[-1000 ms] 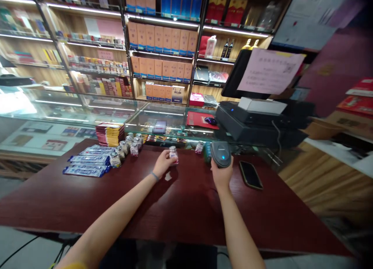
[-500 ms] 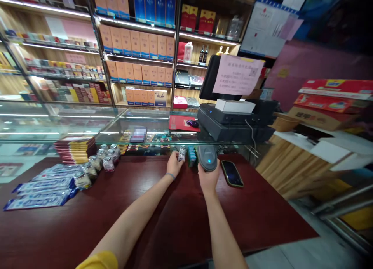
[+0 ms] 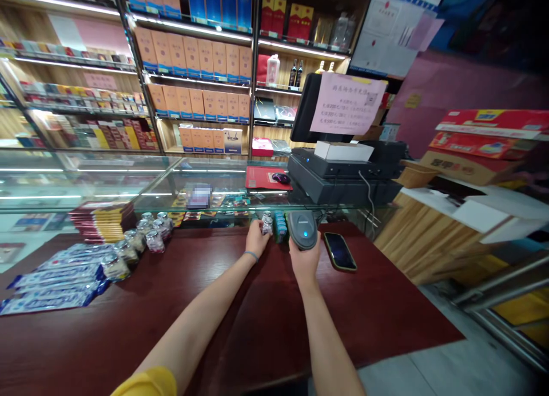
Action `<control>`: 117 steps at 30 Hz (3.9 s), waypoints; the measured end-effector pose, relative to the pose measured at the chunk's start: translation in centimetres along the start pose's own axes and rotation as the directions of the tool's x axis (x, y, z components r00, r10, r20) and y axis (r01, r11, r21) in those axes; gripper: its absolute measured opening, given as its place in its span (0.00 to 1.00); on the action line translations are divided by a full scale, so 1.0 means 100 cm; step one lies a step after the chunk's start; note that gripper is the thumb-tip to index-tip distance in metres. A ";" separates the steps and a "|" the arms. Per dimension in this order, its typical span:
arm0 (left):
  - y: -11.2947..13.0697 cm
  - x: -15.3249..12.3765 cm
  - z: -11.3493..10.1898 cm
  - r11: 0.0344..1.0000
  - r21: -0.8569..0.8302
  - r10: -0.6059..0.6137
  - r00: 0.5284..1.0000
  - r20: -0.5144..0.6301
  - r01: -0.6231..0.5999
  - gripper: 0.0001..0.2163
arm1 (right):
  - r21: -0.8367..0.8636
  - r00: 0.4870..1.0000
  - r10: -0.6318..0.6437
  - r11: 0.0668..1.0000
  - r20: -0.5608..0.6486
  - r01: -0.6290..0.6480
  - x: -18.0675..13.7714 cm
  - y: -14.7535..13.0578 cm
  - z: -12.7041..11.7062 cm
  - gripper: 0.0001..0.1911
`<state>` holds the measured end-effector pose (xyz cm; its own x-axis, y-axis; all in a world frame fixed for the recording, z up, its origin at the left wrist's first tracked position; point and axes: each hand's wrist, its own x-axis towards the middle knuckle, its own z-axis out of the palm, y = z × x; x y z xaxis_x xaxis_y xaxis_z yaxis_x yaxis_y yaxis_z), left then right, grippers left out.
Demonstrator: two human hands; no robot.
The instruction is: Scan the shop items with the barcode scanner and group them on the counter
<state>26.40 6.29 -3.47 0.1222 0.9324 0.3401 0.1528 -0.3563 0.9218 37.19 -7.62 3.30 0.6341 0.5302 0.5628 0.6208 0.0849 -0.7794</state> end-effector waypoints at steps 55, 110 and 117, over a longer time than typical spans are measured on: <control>0.011 -0.080 -0.308 0.665 -0.709 -0.266 0.962 0.069 0.235 0.32 | 0.147 0.431 -0.721 0.586 0.543 0.797 -0.081 -0.058 0.028 0.24; 0.037 -0.053 -0.152 0.947 -0.307 -0.054 0.989 0.138 0.094 0.23 | -0.197 0.970 -0.210 0.953 0.122 0.231 -0.013 -0.022 0.004 0.25; 0.036 -0.037 -0.071 0.972 -0.231 -0.003 0.982 0.188 0.048 0.20 | -0.144 0.987 -0.159 0.977 -0.002 0.158 0.001 -0.011 -0.003 0.20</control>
<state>19.58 1.96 -0.11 0.3038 0.9056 0.2959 -0.0722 -0.2878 0.9550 36.73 -7.91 4.31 0.5277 0.5085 0.6804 0.7728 0.0451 -0.6331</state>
